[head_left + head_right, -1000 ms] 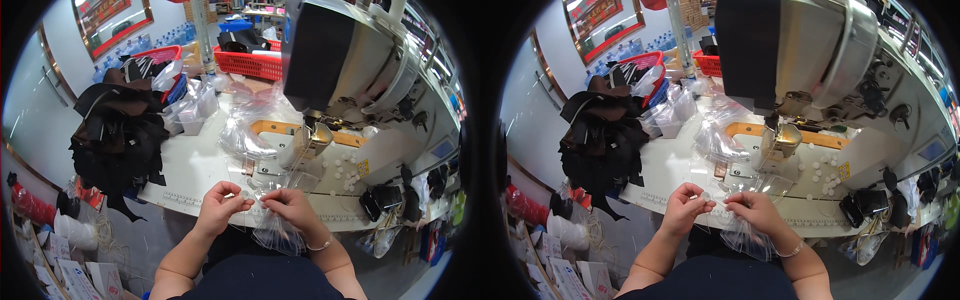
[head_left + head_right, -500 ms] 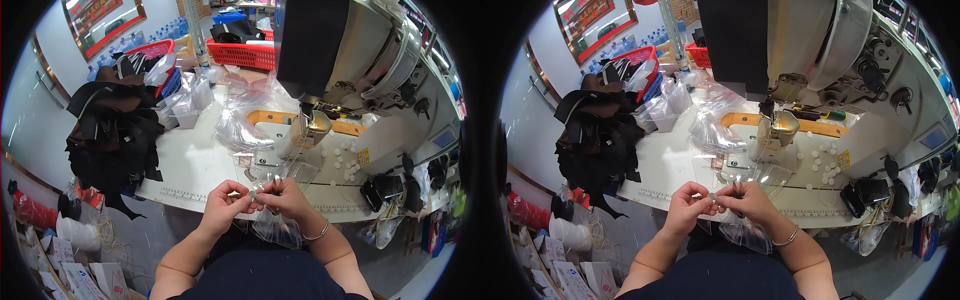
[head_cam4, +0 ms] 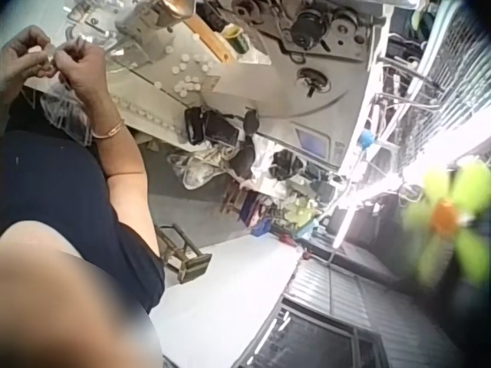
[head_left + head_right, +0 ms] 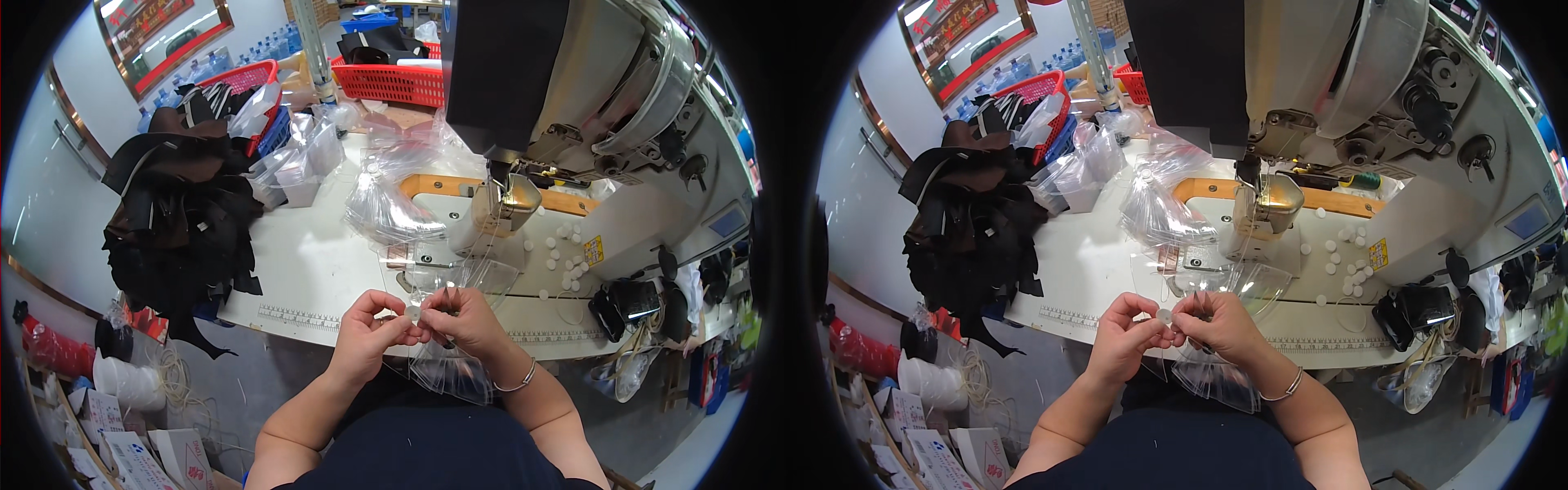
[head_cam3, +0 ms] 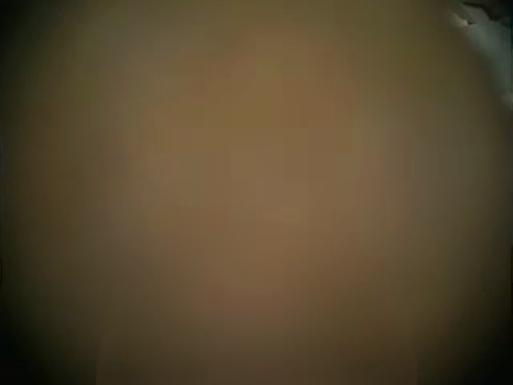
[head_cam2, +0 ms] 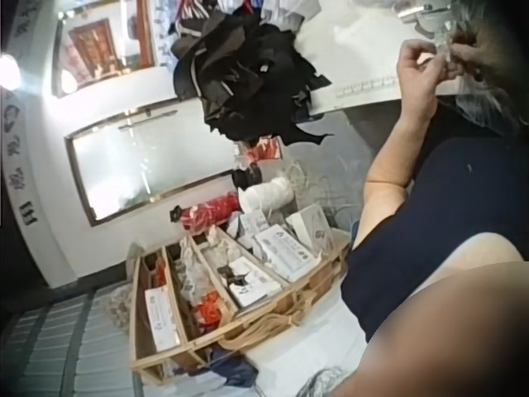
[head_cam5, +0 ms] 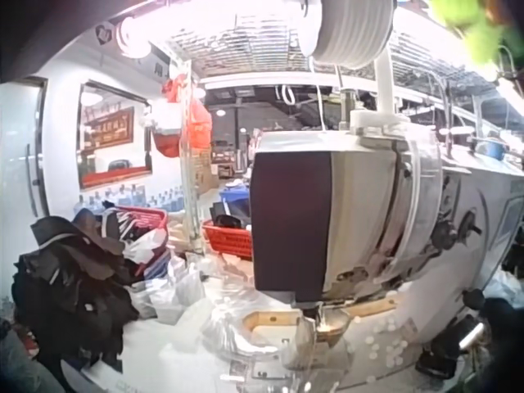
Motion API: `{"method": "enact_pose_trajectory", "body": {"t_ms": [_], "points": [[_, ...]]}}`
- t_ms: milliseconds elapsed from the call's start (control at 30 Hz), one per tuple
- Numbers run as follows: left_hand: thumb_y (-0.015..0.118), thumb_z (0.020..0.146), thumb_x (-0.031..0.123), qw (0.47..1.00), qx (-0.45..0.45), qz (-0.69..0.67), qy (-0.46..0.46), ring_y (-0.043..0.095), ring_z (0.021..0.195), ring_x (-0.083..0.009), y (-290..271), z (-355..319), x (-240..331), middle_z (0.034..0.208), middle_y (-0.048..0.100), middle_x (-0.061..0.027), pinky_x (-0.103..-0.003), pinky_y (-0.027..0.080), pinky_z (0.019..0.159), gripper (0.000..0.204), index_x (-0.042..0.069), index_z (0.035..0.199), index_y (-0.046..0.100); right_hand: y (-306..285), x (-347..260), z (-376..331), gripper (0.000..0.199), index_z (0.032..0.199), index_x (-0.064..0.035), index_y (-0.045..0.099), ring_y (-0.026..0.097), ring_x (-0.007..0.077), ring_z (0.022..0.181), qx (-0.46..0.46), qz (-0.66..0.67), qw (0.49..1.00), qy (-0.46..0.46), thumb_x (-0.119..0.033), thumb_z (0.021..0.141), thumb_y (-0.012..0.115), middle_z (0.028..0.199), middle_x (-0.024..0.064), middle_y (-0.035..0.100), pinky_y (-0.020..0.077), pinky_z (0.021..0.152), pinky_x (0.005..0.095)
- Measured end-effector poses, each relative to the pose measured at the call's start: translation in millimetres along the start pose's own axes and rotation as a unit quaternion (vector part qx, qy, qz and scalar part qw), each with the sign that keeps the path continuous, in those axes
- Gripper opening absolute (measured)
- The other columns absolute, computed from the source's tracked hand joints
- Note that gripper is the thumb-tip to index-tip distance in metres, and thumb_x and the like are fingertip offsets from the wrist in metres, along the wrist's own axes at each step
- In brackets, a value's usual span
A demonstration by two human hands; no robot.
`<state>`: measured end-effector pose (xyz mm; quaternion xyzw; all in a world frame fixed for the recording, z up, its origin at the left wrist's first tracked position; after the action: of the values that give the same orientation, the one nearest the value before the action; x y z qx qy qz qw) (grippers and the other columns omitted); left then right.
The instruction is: The recorder uses an industrial machine to attach small white components to a workpiece.
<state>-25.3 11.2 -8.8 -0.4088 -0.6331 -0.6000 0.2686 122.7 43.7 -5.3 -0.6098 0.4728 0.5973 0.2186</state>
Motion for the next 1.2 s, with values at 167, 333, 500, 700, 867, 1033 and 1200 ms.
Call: {"method": "enact_pose_trajectory", "body": {"t_ms": [167, 333, 500, 700, 867, 1033, 1200], "points": [[0.055, 0.078, 0.000, 1.000, -0.012, 0.013, 0.007, 0.062, 0.072, -0.0190, -1.5, -0.1, -0.6, 0.087, 0.055, -0.0109, -0.029, 0.054, 0.062, 0.017, 0.001, 0.091, 0.045, -1.5, 0.6, 0.6, 0.009, 0.080, 0.0008, 0.059, 0.059, 0.0087, 0.059, -0.006, -0.008, 1.000, 0.003, -0.008, 0.080, 0.057, 0.066, 0.0057, 0.061, 0.0404, 0.045, 0.0174], [0.056, 0.078, 0.000, 1.000, -0.013, 0.011, 0.005, 0.062, 0.072, -0.0192, -2.9, 0.4, -2.0, 0.088, 0.055, -0.0111, -0.029, 0.054, 0.062, 0.017, 0.001, 0.091, 0.045, -0.8, 3.1, 1.6, 0.009, 0.078, 0.0020, 0.059, 0.058, 0.0099, 0.054, 0.006, 0.002, 1.000, -0.003, -0.007, 0.079, 0.058, 0.063, 0.0075, 0.060, 0.0405, 0.043, 0.0176], [0.055, 0.078, -0.002, 1.000, -0.011, 0.010, 0.003, 0.062, 0.072, -0.0191, -2.6, -0.1, -1.2, 0.088, 0.055, -0.0115, -0.028, 0.054, 0.062, 0.017, 0.000, 0.091, 0.045, -0.9, 2.8, 1.7, 0.009, 0.079, 0.0024, 0.059, 0.058, 0.0103, 0.054, 0.000, 0.000, 1.000, -0.004, -0.007, 0.079, 0.058, 0.064, 0.0079, 0.060, 0.0413, 0.043, 0.0181], [0.056, 0.078, -0.002, 1.000, -0.005, 0.005, 0.007, 0.062, 0.073, -0.0177, -4.2, 0.6, -2.7, 0.083, 0.056, -0.0108, -0.026, 0.053, 0.064, 0.017, -0.001, 0.092, 0.046, -1.4, 1.9, 1.7, 0.009, 0.079, 0.0020, 0.059, 0.059, 0.0103, 0.056, -0.008, -0.007, 1.000, 0.001, -0.007, 0.079, 0.058, 0.065, 0.0077, 0.061, 0.0430, 0.045, 0.0189], [0.056, 0.078, -0.002, 1.000, -0.011, -0.006, 0.008, 0.061, 0.072, -0.0174, -5.0, 1.1, -3.1, 0.086, 0.055, -0.0107, -0.026, 0.053, 0.064, 0.017, -0.001, 0.092, 0.046, -1.3, 3.0, 3.4, 0.008, 0.079, 0.0024, 0.059, 0.059, 0.0112, 0.057, -0.005, -0.004, 1.000, 0.006, -0.006, 0.078, 0.058, 0.065, 0.0086, 0.061, 0.0433, 0.045, 0.0189], [0.055, 0.078, -0.003, 1.000, 0.002, 0.005, 0.023, 0.061, 0.072, -0.0165, -6.9, 1.4, -4.7, 0.083, 0.053, -0.0083, -0.025, 0.053, 0.063, 0.017, -0.002, 0.093, 0.047, -3.6, 3.4, 3.7, 0.012, 0.083, 0.0033, 0.060, 0.060, 0.0105, 0.060, -0.016, -0.030, 0.999, -0.004, -0.007, 0.079, 0.056, 0.067, 0.0082, 0.062, 0.0435, 0.047, 0.0190], [0.055, 0.078, -0.003, 0.999, 0.025, 0.032, 0.035, 0.060, 0.071, -0.0151, -8.8, 4.0, -2.2, 0.079, 0.052, -0.0060, -0.024, 0.053, 0.062, 0.018, -0.003, 0.094, 0.048, -9.1, 0.1, 0.0, 0.020, 0.093, 0.0081, 0.058, 0.063, 0.0175, 0.068, -0.040, 0.029, 0.999, 0.000, -0.005, 0.078, 0.052, 0.079, 0.0154, 0.063, 0.0418, 0.046, 0.0189]]}}
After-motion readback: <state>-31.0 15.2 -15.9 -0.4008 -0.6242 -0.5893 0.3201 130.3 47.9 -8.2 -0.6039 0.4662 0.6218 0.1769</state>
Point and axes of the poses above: each hand's wrist, its own z-axis towards the middle knuckle, its own y-axis out of the palm, x = y × z, the point moved 3 cm from there along z, towards the middle knuckle
